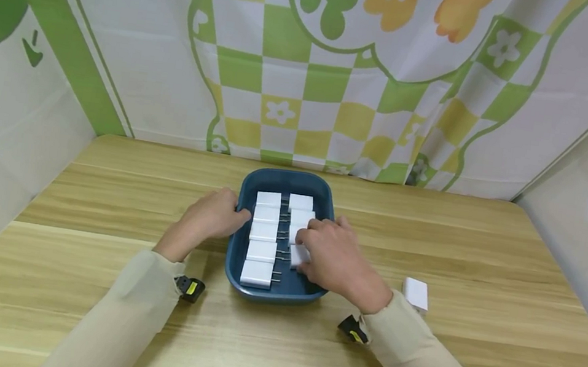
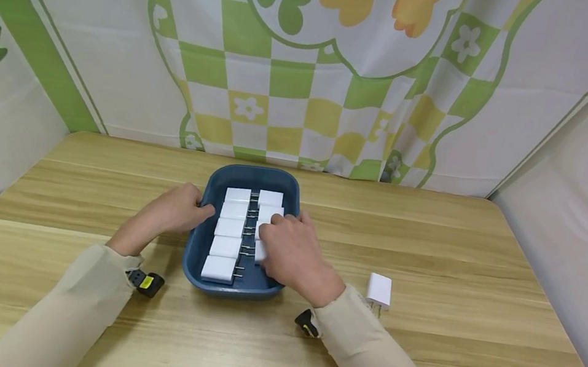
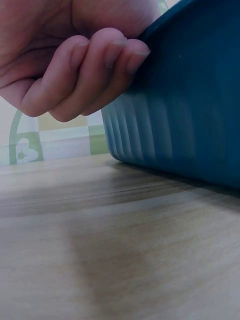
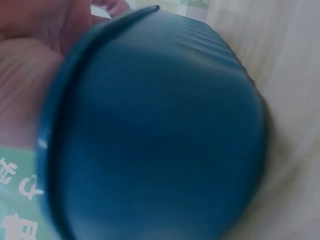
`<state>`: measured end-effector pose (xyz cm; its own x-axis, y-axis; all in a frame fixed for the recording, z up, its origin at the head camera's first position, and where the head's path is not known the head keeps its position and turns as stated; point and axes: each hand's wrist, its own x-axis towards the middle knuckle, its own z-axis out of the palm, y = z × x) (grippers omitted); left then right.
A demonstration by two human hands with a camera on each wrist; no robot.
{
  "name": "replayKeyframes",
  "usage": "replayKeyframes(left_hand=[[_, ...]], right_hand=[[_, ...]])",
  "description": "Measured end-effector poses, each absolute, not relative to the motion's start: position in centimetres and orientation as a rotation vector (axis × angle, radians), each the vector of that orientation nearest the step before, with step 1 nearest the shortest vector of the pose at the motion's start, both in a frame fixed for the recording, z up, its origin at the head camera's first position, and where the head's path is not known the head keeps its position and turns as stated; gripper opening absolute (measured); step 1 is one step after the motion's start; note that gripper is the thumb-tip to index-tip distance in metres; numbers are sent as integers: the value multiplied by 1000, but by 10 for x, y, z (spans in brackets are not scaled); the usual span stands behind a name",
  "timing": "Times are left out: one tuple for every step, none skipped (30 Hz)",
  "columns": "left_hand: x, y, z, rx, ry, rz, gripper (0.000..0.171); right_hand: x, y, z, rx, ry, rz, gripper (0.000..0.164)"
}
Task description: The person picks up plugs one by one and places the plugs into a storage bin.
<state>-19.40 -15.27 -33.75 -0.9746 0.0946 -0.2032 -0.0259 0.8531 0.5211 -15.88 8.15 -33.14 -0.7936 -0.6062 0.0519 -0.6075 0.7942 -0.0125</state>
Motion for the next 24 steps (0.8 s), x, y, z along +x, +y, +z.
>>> replayKeyframes(left_hand=[[-194,-153,-337,49,2806,793,37],[-194,-152,-337,48,2806,793,37],[-194,-152,-337,47,2807,793,37],[-194,-152,-337,47,2807,795,37],[-194,-152,-337,48,2807,798,37],[-194,-152,-337,51,2807,803,37],[-194,-152,-338,52,2806,806,37],[-194,-153,-338,53,2807,808,37],[-194,-153,-338,52,2807,809,38],[-194,-153,-339,51,2806,810,38],[-194,-153,-339,49,2806,807,38],[-194,-153,-339,44,2806,804,38],[-194,-154,-338,40,2807,798,38],[-194,-154,-338,37,2808,792,38],[-194,-154,-338,34,2807,787,38],[-194,-154,-337,32,2807,783,38],[-194,-154,-337,31,2805,781,38],[-194,-153,-336,33,2805,778,38],[-193,-153,-336,36,2805,777,38],[-193,-153,-336,38,2805,777,38],[-194,-153,-336,40,2804,779,38],[-194,-153,-337,41,2805,780,38],[-194,-153,-337,42,2805,781,38],[-194,-153,-337,42,2806,780,39]], right_hand=[[-158,83,-330,1004,-2929,63,36],[-158,84,-328,1014,-2927,80,37],[-157,85,-326,1024,-2925,97,37],[-156,86,-324,1032,-2926,110,37],[-156,88,-321,1040,-2928,125,38],[-155,89,-319,1048,-2929,130,38],[-154,90,-316,1052,-2930,133,38],[-153,92,-314,1056,-2929,137,38],[-152,93,-312,1060,-2929,140,38],[-152,94,-310,1062,-2930,141,38],[-151,95,-308,1065,-2930,139,39],[-150,96,-306,1067,-2931,133,39],[-150,97,-304,1068,-2931,130,39],[-149,98,-302,1067,-2931,127,40],[-149,100,-301,1065,-2933,130,40],[-148,101,-299,1061,-2934,133,40],[-147,103,-298,1055,-2935,141,40],[-147,104,-297,1048,-2937,153,40],[-146,106,-296,1040,-2937,164,40],[-146,109,-296,1036,-2936,178,40],[-146,111,-295,1031,-2934,191,39],[-145,114,-295,1026,-2932,198,39],[-145,116,-295,1021,-2928,206,39],[-145,119,-295,1017,-2923,211,38]])
